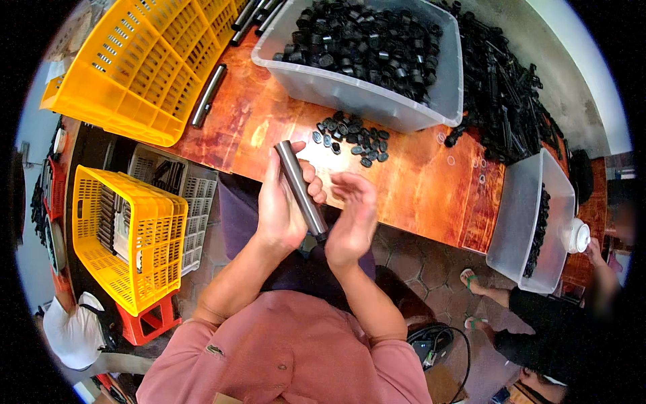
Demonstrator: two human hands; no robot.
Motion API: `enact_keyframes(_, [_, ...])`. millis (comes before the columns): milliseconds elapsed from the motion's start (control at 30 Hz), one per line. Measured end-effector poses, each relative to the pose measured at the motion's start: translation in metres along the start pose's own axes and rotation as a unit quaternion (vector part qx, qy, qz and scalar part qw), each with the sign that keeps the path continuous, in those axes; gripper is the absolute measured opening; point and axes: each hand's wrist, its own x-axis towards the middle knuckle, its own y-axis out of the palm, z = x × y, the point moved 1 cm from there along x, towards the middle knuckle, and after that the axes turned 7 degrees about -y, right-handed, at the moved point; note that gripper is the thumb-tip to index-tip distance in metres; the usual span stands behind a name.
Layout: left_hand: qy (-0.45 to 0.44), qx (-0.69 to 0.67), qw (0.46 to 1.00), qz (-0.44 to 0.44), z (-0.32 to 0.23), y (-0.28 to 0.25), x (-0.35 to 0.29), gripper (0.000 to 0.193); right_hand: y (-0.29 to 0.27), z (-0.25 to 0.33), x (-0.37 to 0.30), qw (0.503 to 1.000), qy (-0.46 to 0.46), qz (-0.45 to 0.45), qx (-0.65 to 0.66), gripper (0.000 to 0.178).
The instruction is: The person assembles small black plastic caps onto cylindrical metal rods at a workbench. They pick up a rod, slide a cap onto it, and place the assembled unit on the table, repeating the process with multiple rods and caps.
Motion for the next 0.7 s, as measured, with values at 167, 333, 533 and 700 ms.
enact_keyframes(167, [0.031, -0.008, 0.999, 0.025, -0.006, -0.005, 0.002, 0.046, 0.001, 0.016, -0.012, 0.991, -0.081, 0.007, -0.110, 0.070])
enact_keyframes(333, [0.060, 0.021, 0.997, 0.035, 0.015, -0.006, -0.008, 0.046, 0.019, 0.016, -0.013, 0.967, -0.153, 0.025, -0.201, 0.078])
enact_keyframes(533, [0.050, 0.005, 0.998, 0.042, -0.007, -0.010, -0.002, 0.044, 0.021, 0.018, -0.005, 0.972, -0.157, 0.061, -0.166, 0.079])
enact_keyframes(700, [0.007, 0.026, 0.998, 0.062, -0.033, -0.028, 0.008, 0.045, 0.000, 0.073, 0.010, 0.986, -0.098, 0.132, -0.001, 0.075])
